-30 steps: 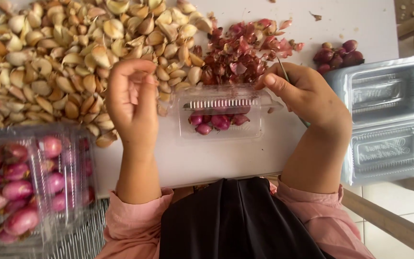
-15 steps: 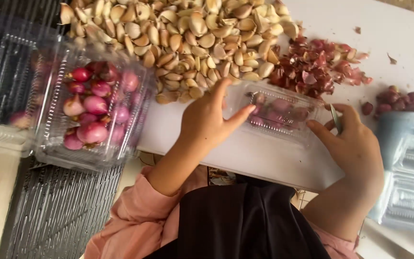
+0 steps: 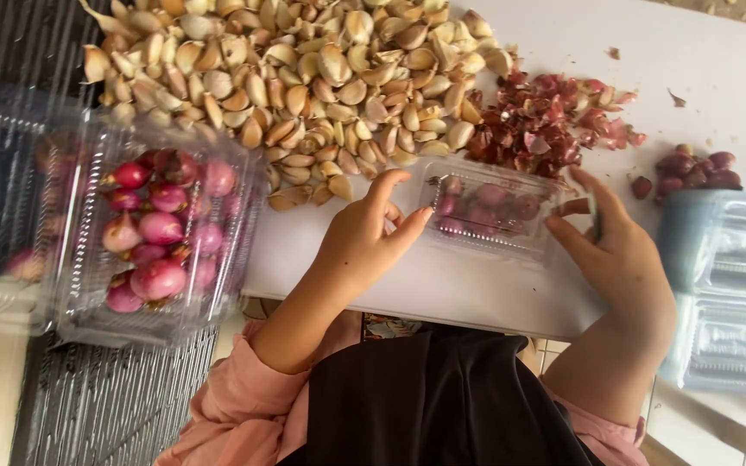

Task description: Peeling shallots using a small knife and fingers and placing them into a plastic container

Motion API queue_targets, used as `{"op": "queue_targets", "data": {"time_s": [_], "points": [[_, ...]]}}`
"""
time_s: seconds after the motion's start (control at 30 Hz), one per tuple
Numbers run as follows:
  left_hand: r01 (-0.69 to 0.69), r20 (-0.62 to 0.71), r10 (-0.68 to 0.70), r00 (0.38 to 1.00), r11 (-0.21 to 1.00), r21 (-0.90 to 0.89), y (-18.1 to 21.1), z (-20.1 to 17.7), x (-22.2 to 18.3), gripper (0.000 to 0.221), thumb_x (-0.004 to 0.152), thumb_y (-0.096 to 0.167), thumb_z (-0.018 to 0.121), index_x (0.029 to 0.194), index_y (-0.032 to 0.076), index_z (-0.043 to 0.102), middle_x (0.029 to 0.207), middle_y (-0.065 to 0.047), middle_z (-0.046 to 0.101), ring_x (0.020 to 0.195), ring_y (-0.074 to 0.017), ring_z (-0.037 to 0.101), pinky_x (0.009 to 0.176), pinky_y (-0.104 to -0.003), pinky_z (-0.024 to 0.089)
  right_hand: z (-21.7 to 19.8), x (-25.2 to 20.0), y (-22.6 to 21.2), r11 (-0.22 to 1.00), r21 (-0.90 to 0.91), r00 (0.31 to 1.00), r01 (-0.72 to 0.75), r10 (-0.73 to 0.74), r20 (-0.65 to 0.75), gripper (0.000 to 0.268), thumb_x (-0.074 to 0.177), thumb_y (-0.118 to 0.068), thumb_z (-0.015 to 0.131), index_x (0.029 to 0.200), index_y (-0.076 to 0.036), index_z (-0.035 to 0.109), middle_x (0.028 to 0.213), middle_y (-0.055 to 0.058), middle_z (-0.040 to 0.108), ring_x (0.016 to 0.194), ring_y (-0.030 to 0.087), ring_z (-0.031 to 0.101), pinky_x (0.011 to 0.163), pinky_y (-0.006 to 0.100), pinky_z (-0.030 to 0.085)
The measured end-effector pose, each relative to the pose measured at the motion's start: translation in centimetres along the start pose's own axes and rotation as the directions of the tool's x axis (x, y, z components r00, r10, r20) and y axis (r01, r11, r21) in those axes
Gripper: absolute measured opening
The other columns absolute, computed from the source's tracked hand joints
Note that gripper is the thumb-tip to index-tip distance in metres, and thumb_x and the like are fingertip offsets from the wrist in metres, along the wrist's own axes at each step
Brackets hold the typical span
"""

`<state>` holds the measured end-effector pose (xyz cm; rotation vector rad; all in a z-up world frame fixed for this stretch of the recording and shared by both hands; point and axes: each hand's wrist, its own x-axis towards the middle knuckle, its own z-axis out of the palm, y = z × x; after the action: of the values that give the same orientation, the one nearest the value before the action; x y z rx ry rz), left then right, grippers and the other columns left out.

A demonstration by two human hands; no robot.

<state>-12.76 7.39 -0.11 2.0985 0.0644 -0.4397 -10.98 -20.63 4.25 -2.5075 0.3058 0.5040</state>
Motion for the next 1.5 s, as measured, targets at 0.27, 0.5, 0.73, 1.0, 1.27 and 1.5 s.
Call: {"op": "queue_targets", "data": {"time_s": [0.27,0.5,0.73,1.0,1.27,1.5], "points": [[-0.154,-0.035,0.15,0.988,0.967,-0.204,0.4,0.4,0.2,0.066,0.093,0.04,0.064,0.146,0.013,0.034,0.077,-0.002,0.065,0.057,-0.013,0.062,0.052,-0.026,0.045,0.0,1.1,2.1,0.973,0.22,0.995,0.076,-0.089,0.052,0.063,0.088,-0.02,0.074,0.149,-0.022,0.057,0.093,-0.003,0.062,0.063,0.01,0.037,0.067,0.024,0.035],[0.125,0.25,0.248,0.936,0.429,-0.895,-2.1,-0.2,-1.2,0.105,0.087,0.012,0.076,0.164,0.004,0.005,0.083,-0.009,0.068,0.074,-0.0224,0.072,0.069,-0.032,0.063,-0.9,0.0,2.8,0.903,0.349,0.96,0.249,-0.278,0.036,0.065,0.09,-0.01,0.07,0.152,-0.012,0.051,0.095,0.0,0.059,0.062,0.009,0.037,0.057,0.023,0.036],[-0.017,0.084,0.227,0.97,0.409,-0.912,0.5,-3.6,-9.2,0.084,0.087,0.014,0.075,0.158,0.004,0.032,0.082,-0.001,0.052,0.075,-0.0176,0.066,0.08,-0.034,0.061,-0.9,0.0,1.1,0.597,0.698,0.748,0.396,-0.651,0.133,0.087,0.085,-0.028,0.069,0.159,0.001,0.034,0.066,-0.001,0.046,0.055,0.005,0.045,0.051,0.018,0.037],[-0.367,-0.202,0.308,0.93,0.73,-0.576,3.4,-9.2,-17.7,0.071,0.098,0.008,0.062,0.159,0.008,0.026,0.094,-0.004,0.058,0.089,-0.0149,0.063,0.083,-0.026,0.065,0.2,-0.1,-5.6,0.484,0.83,0.574,0.276,-0.776,0.261,0.041,0.093,-0.043,0.075,0.11,-0.009,0.06,0.074,-0.005,0.061,0.048,-0.002,0.052,0.036,0.01,0.041],[-0.418,-0.62,0.077,0.781,0.802,-0.426,0.1,-19.3,-17.6,0.02,0.106,0.009,0.065,0.124,0.015,0.058,0.097,0.005,0.063,0.078,-0.0144,0.073,0.075,-0.028,0.069,4.4,-3.5,-18.2,0.596,0.803,0.374,-0.008,-0.743,0.555,0.035,0.091,-0.01,0.071,0.119,-0.001,0.051,0.079,0.005,0.061,0.041,0.004,0.052,0.032,0.011,0.041],[-0.424,-0.666,0.0,0.746,0.77,-0.476,-3.8,-21.0,-19.3,0.034,0.098,0.023,0.062,0.132,0.021,0.054,0.13,-0.003,0.069,0.095,-0.0159,0.075,0.065,-0.022,0.063,9.1,-6.2,-25.8,0.582,0.749,0.236,-0.315,-0.717,0.656,0.026,0.084,-0.009,0.074,0.099,0.001,0.056,0.091,0.02,0.069,0.059,0.017,0.061,0.039,0.02,0.043]]}}
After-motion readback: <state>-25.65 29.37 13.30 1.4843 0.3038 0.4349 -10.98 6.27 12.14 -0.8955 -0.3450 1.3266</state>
